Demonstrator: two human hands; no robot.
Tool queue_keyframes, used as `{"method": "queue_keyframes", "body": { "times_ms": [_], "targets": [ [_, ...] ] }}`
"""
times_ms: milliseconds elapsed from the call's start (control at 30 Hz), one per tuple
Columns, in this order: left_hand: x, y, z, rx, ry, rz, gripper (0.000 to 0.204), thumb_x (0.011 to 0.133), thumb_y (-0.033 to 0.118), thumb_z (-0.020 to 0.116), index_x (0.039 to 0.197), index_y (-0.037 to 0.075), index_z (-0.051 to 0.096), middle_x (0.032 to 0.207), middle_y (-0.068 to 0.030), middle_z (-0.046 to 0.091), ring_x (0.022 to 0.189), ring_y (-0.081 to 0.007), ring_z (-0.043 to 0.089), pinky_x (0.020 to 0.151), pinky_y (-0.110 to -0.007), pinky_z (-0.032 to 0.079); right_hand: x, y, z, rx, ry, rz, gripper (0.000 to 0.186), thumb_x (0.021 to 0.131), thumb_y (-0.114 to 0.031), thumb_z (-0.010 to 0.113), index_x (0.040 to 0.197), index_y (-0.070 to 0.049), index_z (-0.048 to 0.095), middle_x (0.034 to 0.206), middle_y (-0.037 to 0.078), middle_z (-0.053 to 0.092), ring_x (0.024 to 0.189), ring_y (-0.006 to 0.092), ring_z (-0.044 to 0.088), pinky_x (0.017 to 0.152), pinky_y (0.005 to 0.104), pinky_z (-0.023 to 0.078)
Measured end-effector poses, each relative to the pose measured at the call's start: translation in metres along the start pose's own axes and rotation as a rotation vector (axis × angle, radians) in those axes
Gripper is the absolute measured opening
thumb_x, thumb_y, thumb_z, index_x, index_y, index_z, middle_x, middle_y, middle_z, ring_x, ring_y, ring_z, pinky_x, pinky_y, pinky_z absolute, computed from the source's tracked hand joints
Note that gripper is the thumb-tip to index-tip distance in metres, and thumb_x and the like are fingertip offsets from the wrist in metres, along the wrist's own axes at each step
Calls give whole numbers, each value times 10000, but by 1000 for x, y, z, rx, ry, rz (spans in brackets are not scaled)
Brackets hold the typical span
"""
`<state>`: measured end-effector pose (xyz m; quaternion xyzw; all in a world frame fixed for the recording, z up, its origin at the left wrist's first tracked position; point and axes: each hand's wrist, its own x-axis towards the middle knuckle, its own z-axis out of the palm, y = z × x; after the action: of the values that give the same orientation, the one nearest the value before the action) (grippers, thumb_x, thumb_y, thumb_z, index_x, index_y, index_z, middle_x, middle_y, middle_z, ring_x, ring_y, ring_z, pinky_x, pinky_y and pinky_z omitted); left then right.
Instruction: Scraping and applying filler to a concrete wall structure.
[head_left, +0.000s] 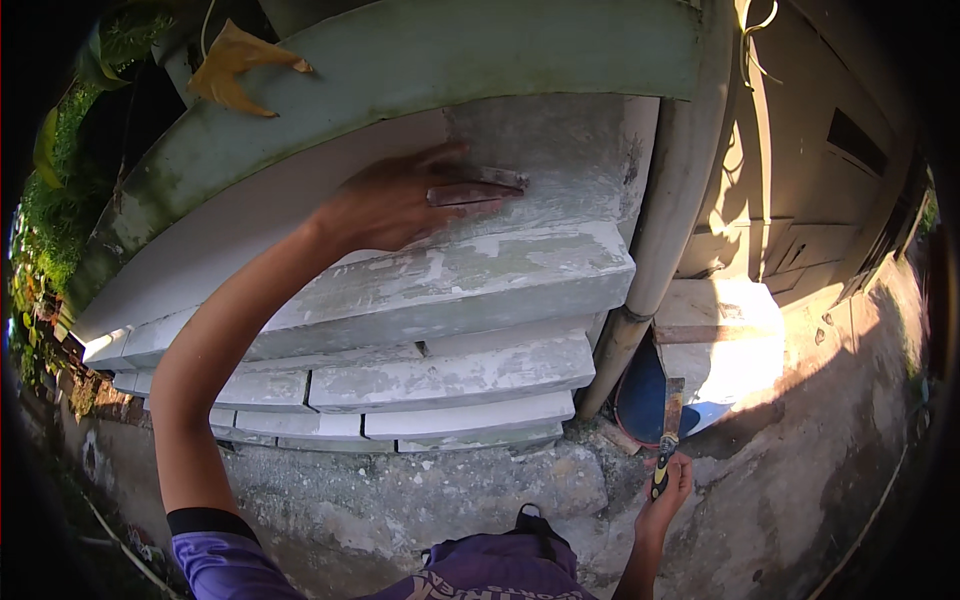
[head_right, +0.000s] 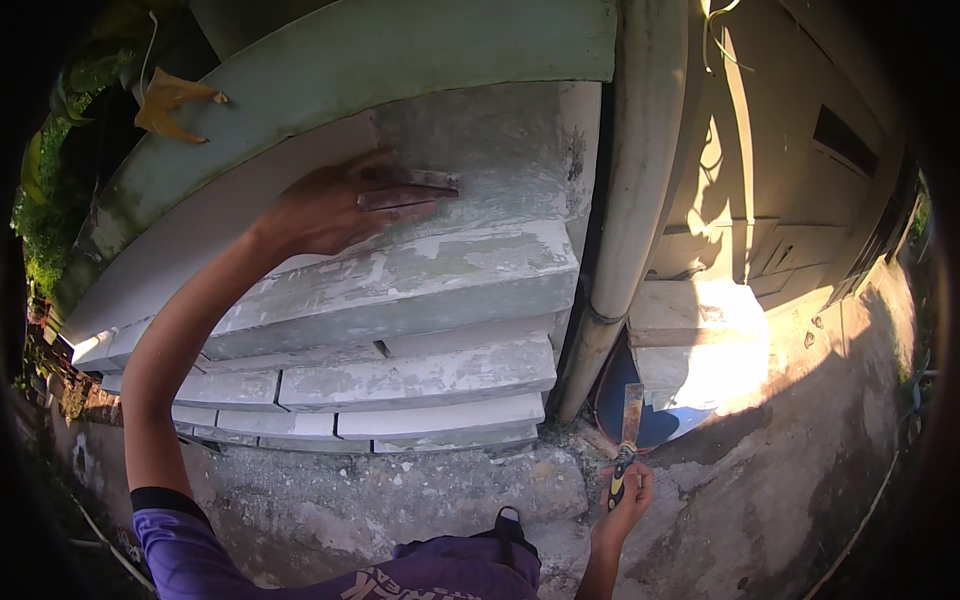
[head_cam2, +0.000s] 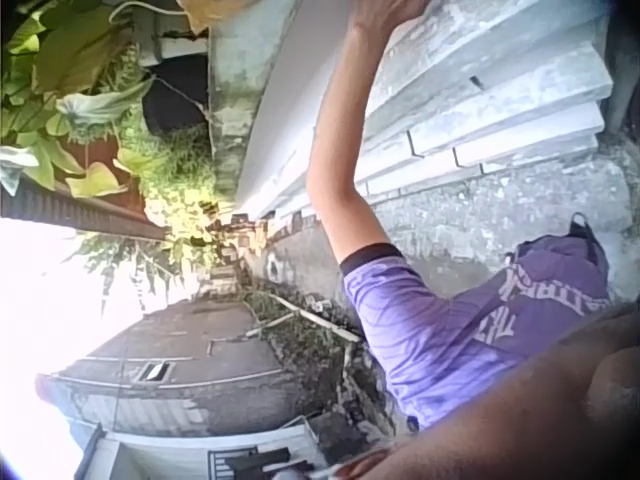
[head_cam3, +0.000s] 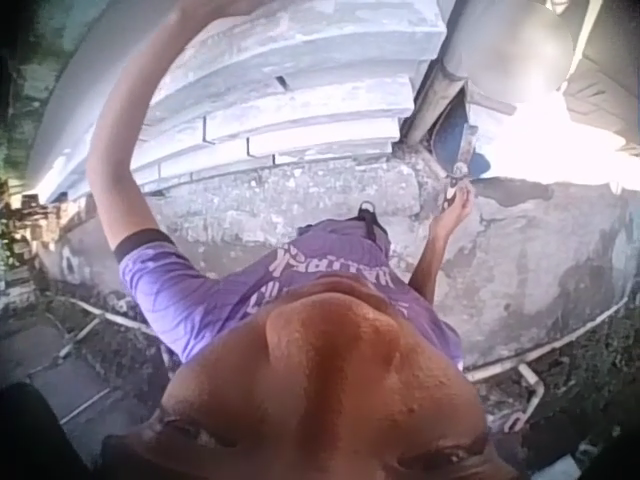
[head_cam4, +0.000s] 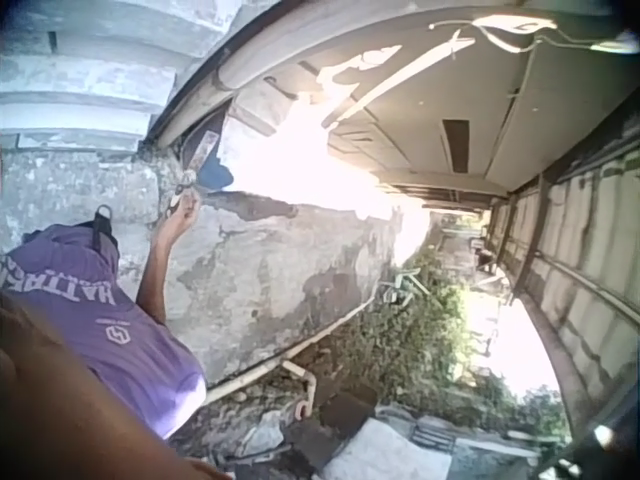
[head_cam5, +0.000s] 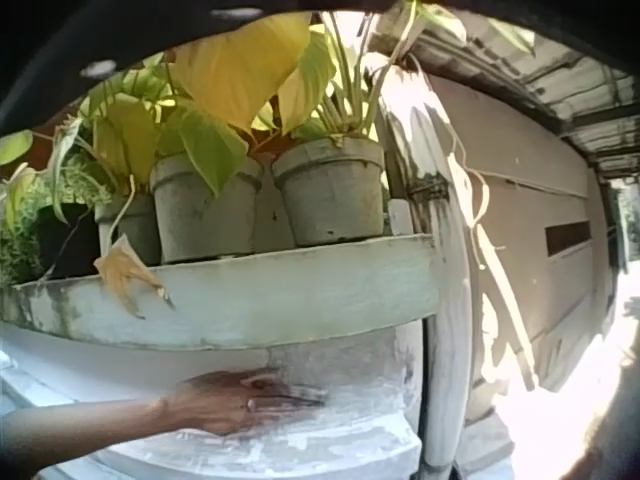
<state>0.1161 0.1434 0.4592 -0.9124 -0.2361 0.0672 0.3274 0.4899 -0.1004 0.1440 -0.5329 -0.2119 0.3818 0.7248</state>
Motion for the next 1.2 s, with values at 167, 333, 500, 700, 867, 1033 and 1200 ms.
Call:
{"method": "queue_keyframes", "body": {
  "times_ms": [167,333,500,700,867,1033,1200],
  "targets": [
    [0,2,-34,226,211,-354,538,1003,310,461,1529,214,401,1575,29,405,1420,-254,412,1206,-465,306,4,-3,24,25,-65,-36,166,1026,-262,559,996,-98,566,825,38,649,577,33,459,461,202,312],
    [-23,25,21,65,207,-179,490,1016,325,443,1506,324,430,1540,26,458,1399,-247,440,1225,-485,254,-4,-8,35,38,-147,-2,173,1024,-269,564,995,-98,565,844,43,651,620,44,507,464,207,331],
    [-14,-1,-15,365,133,-143,548,974,251,513,1512,294,424,1573,78,409,1423,-224,410,1223,-428,247,-9,7,22,19,-142,66,169,1028,-264,558,989,-100,558,885,42,653,689,61,580,464,207,342],
    [-16,16,-11,98,228,-369,573,961,185,505,1525,213,409,1566,4,422,1372,-235,468,1214,-449,272,-11,7,21,37,-116,62,165,1018,-253,582,1024,-91,555,798,83,690,505,60,454,447,219,328],
    [-42,45,25,-223,86,-101,491,1002,199,472,1493,202,462,1390,-105,590,1228,-303,584,1233,-484,243,-4,1,16,31,-140,48,173,1028,-268,560,990,-100,559,881,40,658,698,63,595,457,208,336],
    [-67,61,-25,-264,-48,-237,507,941,201,563,1447,184,532,1389,-91,603,1350,-308,494,1239,-499,223,1,3,24,32,-125,47,135,1011,-222,586,1021,-88,569,869,59,664,637,45,544,451,194,319],
    [-138,121,-30,-276,331,-643,505,890,181,638,1392,142,592,1313,-124,648,1264,-382,548,1175,-501,297,2,17,29,34,-225,-61,240,943,-127,673,1130,-71,534,843,88,663,578,52,508,457,189,327]
  ]
}}
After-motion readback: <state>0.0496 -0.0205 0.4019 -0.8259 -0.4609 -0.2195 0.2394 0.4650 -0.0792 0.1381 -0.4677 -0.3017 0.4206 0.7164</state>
